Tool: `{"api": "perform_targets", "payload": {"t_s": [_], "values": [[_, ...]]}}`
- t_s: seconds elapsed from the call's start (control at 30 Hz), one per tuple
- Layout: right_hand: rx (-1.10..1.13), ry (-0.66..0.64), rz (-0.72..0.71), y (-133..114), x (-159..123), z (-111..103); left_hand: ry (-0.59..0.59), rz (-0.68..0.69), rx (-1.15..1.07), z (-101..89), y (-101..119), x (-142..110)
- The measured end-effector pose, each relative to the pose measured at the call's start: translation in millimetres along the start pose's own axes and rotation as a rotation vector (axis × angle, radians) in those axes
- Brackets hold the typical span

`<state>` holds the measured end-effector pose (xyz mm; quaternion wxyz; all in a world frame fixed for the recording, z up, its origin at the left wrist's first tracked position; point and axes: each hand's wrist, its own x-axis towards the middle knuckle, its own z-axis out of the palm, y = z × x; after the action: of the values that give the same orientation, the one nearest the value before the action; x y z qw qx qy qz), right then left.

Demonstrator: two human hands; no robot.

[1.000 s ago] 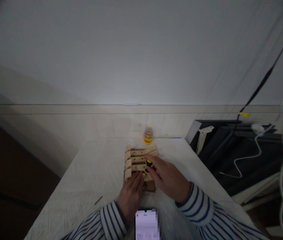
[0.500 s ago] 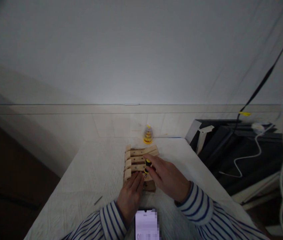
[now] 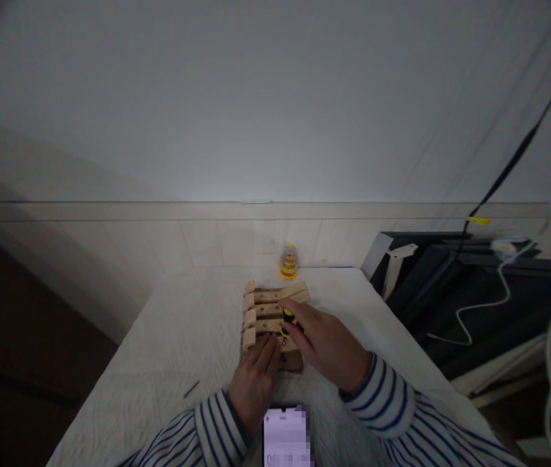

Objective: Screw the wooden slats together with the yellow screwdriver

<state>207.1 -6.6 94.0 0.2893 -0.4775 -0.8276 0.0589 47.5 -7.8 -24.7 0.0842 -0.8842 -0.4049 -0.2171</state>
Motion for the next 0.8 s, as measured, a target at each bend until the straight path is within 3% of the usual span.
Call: {"api": "perform_targets", "payload": {"t_s": [0.5, 0.8], "values": [[-0.007, 0.094, 0.007, 3.7, -3.6, 5.8, 0.008, -0.017, -0.007, 0.1, 0.7, -0.1], [-0.048, 0.066, 0.005, 5.5, -3.2, 4.8, 0.020, -0.017, -0.024, 2.0, -0.3, -0.8]]}}
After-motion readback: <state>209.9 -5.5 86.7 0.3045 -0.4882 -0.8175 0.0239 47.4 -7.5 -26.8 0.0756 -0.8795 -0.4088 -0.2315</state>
